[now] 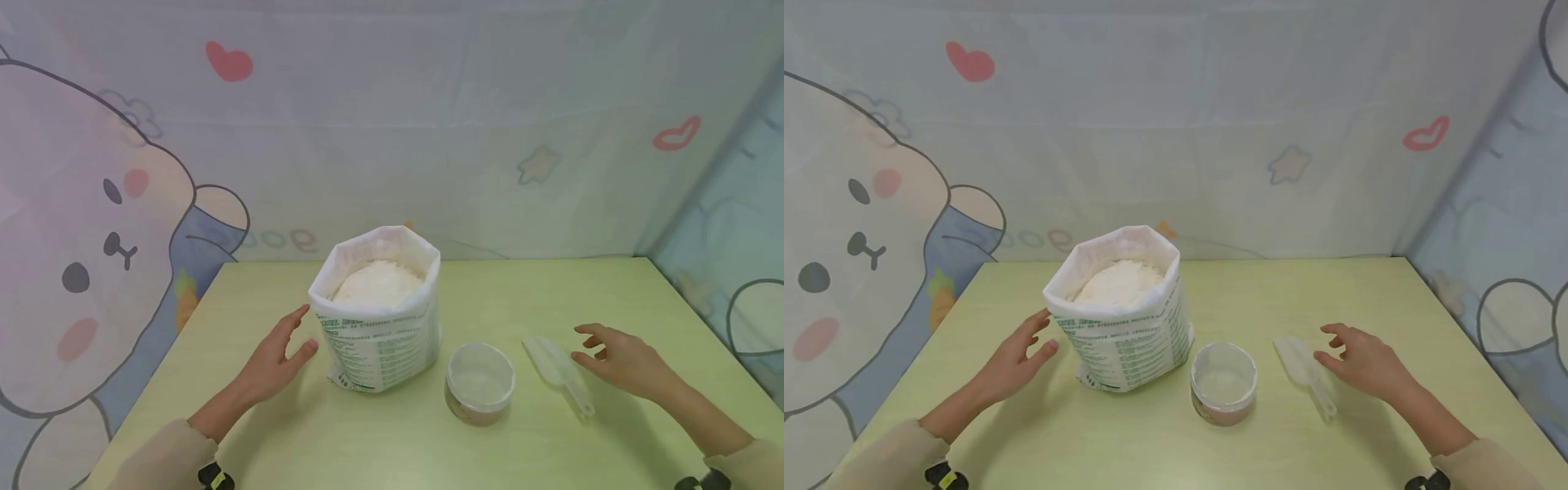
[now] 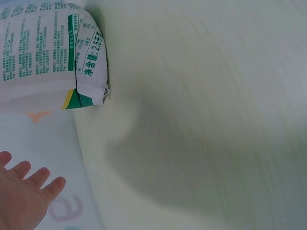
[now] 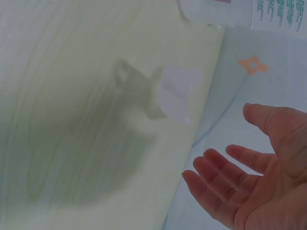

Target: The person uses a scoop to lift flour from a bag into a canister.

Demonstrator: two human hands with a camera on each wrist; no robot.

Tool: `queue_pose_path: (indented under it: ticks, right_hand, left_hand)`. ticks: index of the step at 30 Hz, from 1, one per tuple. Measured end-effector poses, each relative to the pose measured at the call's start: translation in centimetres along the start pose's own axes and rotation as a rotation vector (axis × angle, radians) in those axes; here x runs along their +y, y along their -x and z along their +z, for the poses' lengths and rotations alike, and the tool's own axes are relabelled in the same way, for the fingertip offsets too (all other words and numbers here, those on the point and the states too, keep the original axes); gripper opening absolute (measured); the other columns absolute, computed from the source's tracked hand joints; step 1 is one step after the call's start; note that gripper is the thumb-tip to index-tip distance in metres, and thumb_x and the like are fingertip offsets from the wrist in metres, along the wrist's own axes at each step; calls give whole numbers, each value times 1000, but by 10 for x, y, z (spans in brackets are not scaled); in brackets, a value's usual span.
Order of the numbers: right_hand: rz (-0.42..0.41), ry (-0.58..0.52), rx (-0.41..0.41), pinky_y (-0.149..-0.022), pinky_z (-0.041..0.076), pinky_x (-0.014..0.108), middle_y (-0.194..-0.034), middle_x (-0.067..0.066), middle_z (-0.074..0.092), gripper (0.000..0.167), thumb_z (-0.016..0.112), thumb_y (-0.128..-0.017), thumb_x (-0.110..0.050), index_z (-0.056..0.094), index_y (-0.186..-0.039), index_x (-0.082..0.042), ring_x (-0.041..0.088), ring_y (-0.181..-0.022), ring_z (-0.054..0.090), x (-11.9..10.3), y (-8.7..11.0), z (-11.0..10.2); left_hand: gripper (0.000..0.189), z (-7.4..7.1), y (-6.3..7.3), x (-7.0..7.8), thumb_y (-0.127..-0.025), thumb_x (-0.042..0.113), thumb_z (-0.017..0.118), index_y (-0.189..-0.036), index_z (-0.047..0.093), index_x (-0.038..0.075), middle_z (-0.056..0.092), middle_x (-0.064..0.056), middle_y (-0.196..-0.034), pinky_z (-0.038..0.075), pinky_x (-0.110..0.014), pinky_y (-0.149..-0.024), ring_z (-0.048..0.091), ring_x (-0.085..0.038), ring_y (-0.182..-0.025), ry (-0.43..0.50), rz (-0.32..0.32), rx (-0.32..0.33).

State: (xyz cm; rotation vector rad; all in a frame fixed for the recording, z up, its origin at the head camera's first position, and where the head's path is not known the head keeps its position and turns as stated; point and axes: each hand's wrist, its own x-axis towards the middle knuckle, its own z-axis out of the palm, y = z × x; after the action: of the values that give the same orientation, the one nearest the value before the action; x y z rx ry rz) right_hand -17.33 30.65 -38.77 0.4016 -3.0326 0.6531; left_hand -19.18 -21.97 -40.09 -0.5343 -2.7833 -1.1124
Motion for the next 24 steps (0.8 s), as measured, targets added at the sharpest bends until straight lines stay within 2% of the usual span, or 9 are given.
queue_pose_path:
  ticks: [6,12,24]
  right_hand:
    - [25,3,-13,-54,50,36,-93,16,66,48,64,-87,-30,52,-120,4,24,-74,65,1,3,10]
    - [73,-1,-44,-54,49,36,-93,16,66,50,62,-87,-33,52,-118,5,25,-76,65,0,7,16]
    - [135,-40,-93,-57,50,38,-94,15,65,52,61,-87,-35,50,-118,6,26,-79,65,-1,13,29]
  left_hand:
    - [62,7,-1,0,-93,29,55,-145,23,16,27,-11,-148,35,-54,-101,31,-36,-132,85,9,-9]
    - [62,11,-2,2,-93,26,55,-146,22,18,26,-10,-149,36,-55,-101,32,-37,-132,153,25,-10]
    - [72,23,-6,8,-87,30,63,-145,21,22,29,-7,-148,37,-55,-99,31,-37,-133,240,18,-61]
